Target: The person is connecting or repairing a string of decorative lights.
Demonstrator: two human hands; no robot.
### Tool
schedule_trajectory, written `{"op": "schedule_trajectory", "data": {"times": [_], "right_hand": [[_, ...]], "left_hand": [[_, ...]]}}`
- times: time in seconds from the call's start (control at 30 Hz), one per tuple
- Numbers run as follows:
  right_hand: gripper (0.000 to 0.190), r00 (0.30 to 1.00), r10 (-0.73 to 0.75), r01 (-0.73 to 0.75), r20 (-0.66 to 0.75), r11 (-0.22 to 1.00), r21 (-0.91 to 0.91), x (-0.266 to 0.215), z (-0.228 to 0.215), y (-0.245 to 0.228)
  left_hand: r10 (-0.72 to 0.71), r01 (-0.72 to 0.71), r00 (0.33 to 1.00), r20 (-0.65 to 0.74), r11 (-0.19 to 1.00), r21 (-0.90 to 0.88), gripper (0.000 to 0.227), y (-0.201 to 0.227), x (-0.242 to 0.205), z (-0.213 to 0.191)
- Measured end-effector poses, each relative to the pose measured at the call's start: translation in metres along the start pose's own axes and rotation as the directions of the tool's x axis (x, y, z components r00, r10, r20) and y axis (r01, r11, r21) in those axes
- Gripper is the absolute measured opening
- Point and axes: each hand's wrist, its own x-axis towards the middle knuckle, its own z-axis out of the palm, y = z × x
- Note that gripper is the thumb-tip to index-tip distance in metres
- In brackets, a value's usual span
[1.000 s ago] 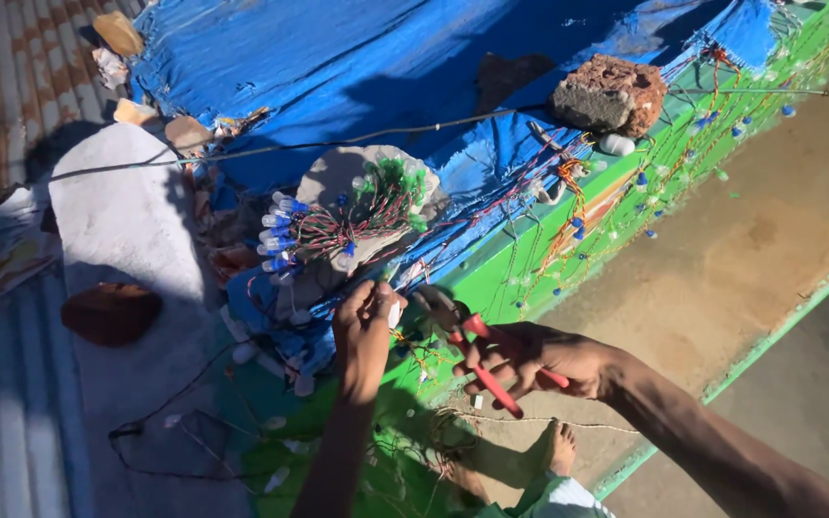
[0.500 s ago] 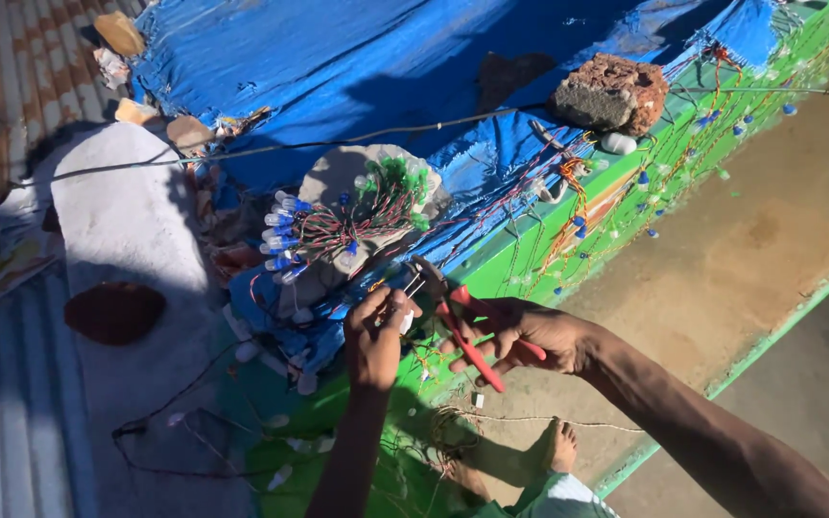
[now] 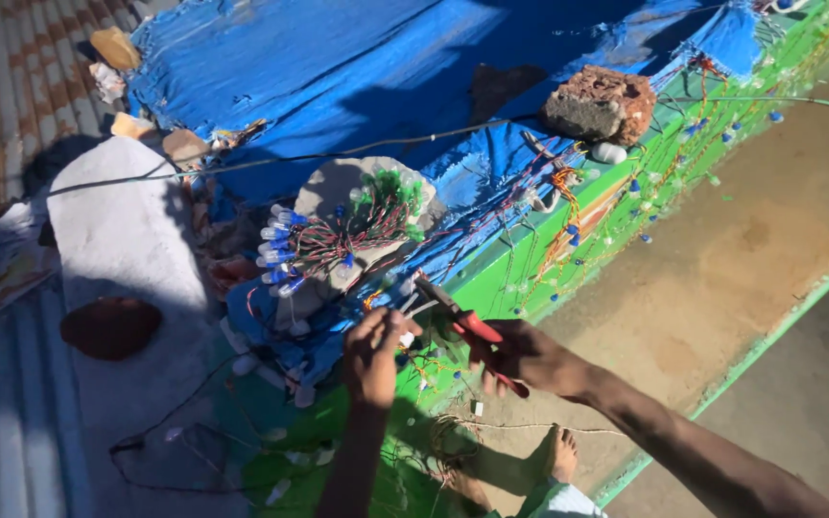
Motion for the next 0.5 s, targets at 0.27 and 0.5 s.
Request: {"op": "schedule_trajectory", "data": {"times": [0.27, 0.5], "right_hand": [[0.031, 0.990, 0.049, -0.030, -0.132, 0.989, 0.145, -0.054, -0.046, 0.022], [0.083, 0.912, 0.101, 0.008, -0.397, 0.965, 0.263, -0.162, -0.084, 0.291]], "left_hand": [[0.360, -0.390, 0.898, 0.252, 0.917, 0.079, 0.020, 0.041, -0.049, 0.037], [0.323, -0.411, 0.897, 0.301, 0.859, 0.304, 0.019, 0.023, -0.028, 0.033]]}}
